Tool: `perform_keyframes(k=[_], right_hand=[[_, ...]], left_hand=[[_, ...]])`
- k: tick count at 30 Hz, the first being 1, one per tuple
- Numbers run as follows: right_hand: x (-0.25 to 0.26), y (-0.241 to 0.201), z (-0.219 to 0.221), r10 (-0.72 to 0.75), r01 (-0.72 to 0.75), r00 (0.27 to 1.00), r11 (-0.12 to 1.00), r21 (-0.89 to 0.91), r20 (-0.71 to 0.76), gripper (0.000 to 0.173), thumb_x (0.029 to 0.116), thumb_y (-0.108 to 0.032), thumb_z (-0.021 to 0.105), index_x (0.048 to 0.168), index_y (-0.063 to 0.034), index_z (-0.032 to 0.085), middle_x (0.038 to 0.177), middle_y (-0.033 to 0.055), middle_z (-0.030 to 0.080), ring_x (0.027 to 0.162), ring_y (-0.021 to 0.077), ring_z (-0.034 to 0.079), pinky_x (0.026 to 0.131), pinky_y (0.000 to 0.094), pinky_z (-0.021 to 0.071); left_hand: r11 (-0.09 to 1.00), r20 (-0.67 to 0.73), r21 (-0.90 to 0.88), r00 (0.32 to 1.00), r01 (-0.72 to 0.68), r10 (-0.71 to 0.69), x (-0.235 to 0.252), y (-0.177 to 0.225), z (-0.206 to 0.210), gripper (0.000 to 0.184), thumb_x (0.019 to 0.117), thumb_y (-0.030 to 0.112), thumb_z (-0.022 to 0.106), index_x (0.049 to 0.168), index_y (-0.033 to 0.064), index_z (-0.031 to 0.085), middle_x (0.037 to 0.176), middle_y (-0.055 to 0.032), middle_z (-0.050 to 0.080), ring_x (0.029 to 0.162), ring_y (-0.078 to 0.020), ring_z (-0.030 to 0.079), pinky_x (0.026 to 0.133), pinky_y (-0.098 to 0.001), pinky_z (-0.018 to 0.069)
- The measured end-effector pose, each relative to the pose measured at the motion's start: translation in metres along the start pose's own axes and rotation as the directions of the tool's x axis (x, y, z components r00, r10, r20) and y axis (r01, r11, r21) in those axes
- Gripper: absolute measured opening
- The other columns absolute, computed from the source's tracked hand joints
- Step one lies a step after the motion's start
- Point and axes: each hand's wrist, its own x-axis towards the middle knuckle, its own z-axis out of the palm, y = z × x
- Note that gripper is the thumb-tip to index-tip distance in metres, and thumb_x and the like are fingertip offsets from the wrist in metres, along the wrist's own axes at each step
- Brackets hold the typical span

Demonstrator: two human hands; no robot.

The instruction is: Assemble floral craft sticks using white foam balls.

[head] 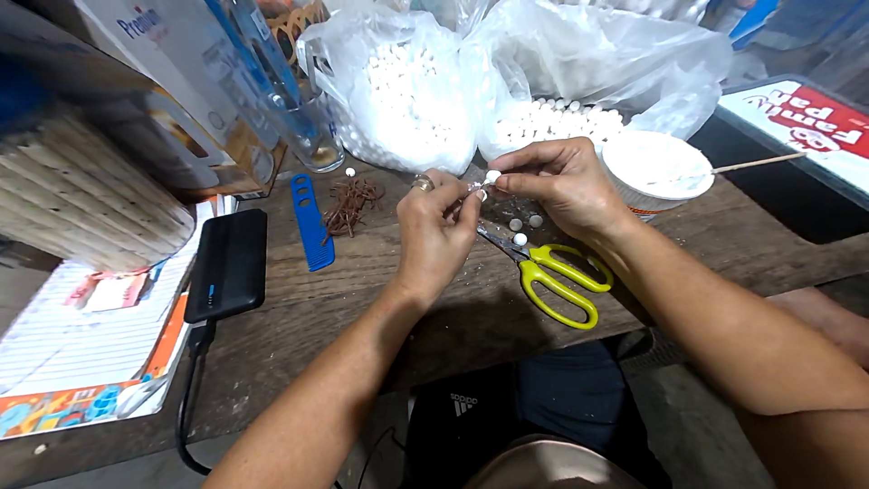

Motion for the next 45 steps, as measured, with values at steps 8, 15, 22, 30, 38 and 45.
perform_keyframes(k=[8,15,22,30,38,45], right_hand=[[-0.0003,0.0011,0.0023,0.048,-0.05,0.999,0.996,0.075,0.026,0.018,0.0877,0.012,0.066,0.095,-0.001,0.075,0.081,-0.0014,0.075,0.072,0.0061,0.071,0.073,0.0235,0.0622],[-0.0019,-0.0006,0.0045,0.081,-0.082,0.997,0.991,0.108,0.02,0.017,0.0876,0.013,0.066,0.095,-0.0006,0.074,0.081,-0.0002,0.075,0.072,0.0067,0.072,0.072,0.0237,0.0628],[-0.002,0.0013,0.0041,0.027,-0.028,0.999,0.997,0.075,0.021,0.021,0.0837,0.013,0.068,0.095,-0.0024,0.074,0.086,-0.0007,0.076,0.077,0.0061,0.072,0.076,0.0235,0.0623],[-0.0018,0.001,0.004,0.002,-0.003,1.0,1.0,-0.018,-0.01,0.014,0.0869,0.007,0.071,0.095,-0.0034,0.076,0.082,-0.0037,0.075,0.071,0.0007,0.069,0.068,0.0178,0.0587],[-0.0024,0.0001,-0.0012,-0.222,0.231,0.973,0.945,-0.231,0.065,0.015,0.0857,0.002,0.072,0.1,0.0006,0.074,0.096,0.0015,0.074,0.08,-0.0005,0.068,0.073,0.0157,0.0574],[-0.0023,0.0024,-0.0006,-0.33,0.337,0.941,0.883,-0.326,0.08,0.012,0.0861,-0.002,0.072,0.097,0.0005,0.075,0.096,0.0046,0.072,0.084,0.0002,0.065,0.075,0.0146,0.0542]], left_hand=[[1.0,-0.037,-0.005,0.999,-0.018,0.018,0.0004,-0.0031,0.0016,0.011,0.0915,-0.001,0.066,0.082,-0.004,0.071,0.083,-0.0098,0.062,0.073,-0.0037,0.056,0.063,-0.0124,0.0443],[1.0,-0.059,-0.006,0.998,-0.015,0.015,0.001,-0.0026,0.0013,0.013,0.091,-0.002,0.065,0.079,-0.0036,0.069,0.082,-0.0091,0.06,0.072,-0.0036,0.055,0.062,-0.0123,0.0441],[0.999,-0.07,-0.043,0.997,-0.014,0.011,0.0,-0.0027,0.0021,0.011,0.0906,-0.002,0.065,0.08,-0.0037,0.069,0.081,-0.0081,0.059,0.071,-0.0027,0.055,0.062,-0.0116,0.0441],[0.999,-0.06,-0.027,0.998,-0.028,0.026,-0.0009,-0.0032,0.0032,0.01,0.0909,-0.002,0.066,0.082,-0.0042,0.07,0.085,-0.0099,0.062,0.074,-0.0042,0.057,0.064,-0.0132,0.0459],[0.998,-0.018,-0.044,0.999,0.042,-0.042,-0.0016,-0.0014,0.0013,0.009,0.0903,0.001,0.067,0.083,-0.0021,0.071,0.088,-0.0093,0.064,0.076,-0.0028,0.06,0.066,-0.0126,0.0491],[0.996,0.013,-0.052,0.997,0.077,-0.076,-0.001,-0.0014,0.0,0.009,0.093,0.002,0.066,0.086,-0.0017,0.07,0.086,-0.0079,0.063,0.073,-0.0023,0.058,0.064,-0.0127,0.0471]])
